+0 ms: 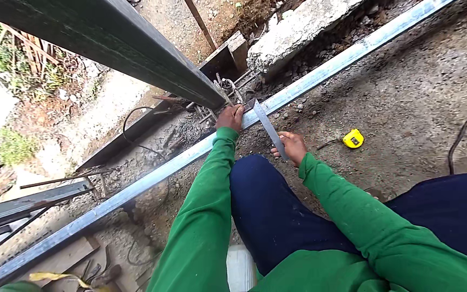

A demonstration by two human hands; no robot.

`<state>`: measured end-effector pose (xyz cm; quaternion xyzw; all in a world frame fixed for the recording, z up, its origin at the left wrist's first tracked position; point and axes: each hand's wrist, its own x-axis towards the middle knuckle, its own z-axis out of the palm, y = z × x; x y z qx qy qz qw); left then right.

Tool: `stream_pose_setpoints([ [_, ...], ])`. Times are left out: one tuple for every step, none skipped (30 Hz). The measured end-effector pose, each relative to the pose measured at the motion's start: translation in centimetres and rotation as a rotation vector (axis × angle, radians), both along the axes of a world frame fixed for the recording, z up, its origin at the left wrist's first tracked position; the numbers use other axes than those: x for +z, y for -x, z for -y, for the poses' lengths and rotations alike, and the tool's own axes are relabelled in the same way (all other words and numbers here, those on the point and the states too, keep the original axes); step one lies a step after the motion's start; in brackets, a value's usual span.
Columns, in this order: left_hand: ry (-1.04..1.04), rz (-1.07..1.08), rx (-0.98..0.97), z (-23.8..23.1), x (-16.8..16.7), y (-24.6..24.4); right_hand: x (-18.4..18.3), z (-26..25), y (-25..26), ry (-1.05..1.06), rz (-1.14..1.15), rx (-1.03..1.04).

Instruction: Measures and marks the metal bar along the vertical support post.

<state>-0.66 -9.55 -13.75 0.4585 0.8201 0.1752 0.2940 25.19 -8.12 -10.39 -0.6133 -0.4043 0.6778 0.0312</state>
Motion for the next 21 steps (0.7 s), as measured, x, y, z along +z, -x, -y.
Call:
stream_pose_setpoints([
  [-0.006, 0.056, 0.016, 0.0, 0.2, 0.3, 0.0, 0.2, 0.6, 0.036, 0.003, -0.088],
  [-0.023, 0.137, 0.047, 0.1, 0.4, 0.7, 0.0, 0.0, 1.0, 0.027, 0.023, -0.118],
  [-0.046, 0.237, 0.087, 0.1, 0.5, 1.2, 0.1, -0.3, 1.2, -0.014, 0.045, -0.119],
  [-0.058, 0.341, 0.122, -0.1, 0.6, 1.8, 0.3, -0.7, 1.2, -0.078, 0.058, -0.11],
  [-0.044, 0.411, 0.154, -0.2, 0.7, 2.2, 0.7, -1.0, 1.0, -0.145, 0.064, -0.103],
  [-0.01, 0.43, 0.14, -0.2, 0.9, 2.4, 1.1, -1.3, 0.5, -0.196, 0.065, -0.103],
  [0.049, 0.405, 0.047, -0.2, 1.1, 2.6, 1.6, -1.6, 0.0, -0.234, 0.067, -0.114],
  [0.139, 0.355, -0.092, -0.3, 1.4, 2.7, 1.8, -1.9, -0.7, -0.265, 0.061, -0.134],
  [0.234, 0.302, -0.227, -0.6, 1.5, 2.5, 2.0, -2.2, -1.6, -0.298, 0.052, -0.16],
  [0.321, 0.253, -0.332, -1.1, 1.2, 2.3, 2.2, -2.4, -2.5, -0.323, 0.047, -0.179],
  [0.379, 0.23, -0.39, -1.5, 0.8, 1.9, 2.4, -2.4, -3.6, -0.348, 0.042, -0.191],
  [0.413, 0.218, -0.41, -1.8, 0.6, 1.6, 2.8, -2.4, -4.7, -0.36, 0.038, -0.193],
  [0.426, 0.211, -0.417, -2.0, 0.6, 1.4, 3.1, -2.4, -5.7, -0.369, 0.041, -0.198],
  [0.42, 0.199, -0.421, -1.8, 0.8, 1.1, 3.3, -2.5, -6.5, -0.369, 0.049, -0.208],
  [0.405, 0.184, -0.418, -1.6, 1.0, 0.9, 3.5, -2.7, -6.9, -0.374, 0.049, -0.232],
  [0.387, 0.159, -0.409, -1.3, 1.2, 0.7, 3.5, -3.0, -7.2, -0.379, 0.045, -0.256],
  [0.368, 0.117, -0.397, -1.0, 1.3, 0.5, 3.4, -3.1, -7.5, -0.382, 0.043, -0.279],
  [0.354, 0.064, -0.387, -0.7, 1.4, 0.3, 3.3, -3.2, -7.7, -0.386, 0.04, -0.296],
  [0.352, 0.014, -0.374, -0.5, 1.6, 0.0, 3.3, -3.3, -7.9, -0.386, 0.036, -0.307],
  [0.356, -0.029, -0.355, -0.4, 1.8, -0.4, 3.2, -3.3, -8.0, -0.388, 0.031, -0.311],
  [0.359, -0.068, -0.332, -0.1, 2.0, -0.7, 3.2, -3.2, -8.1, -0.392, 0.028, -0.312],
])
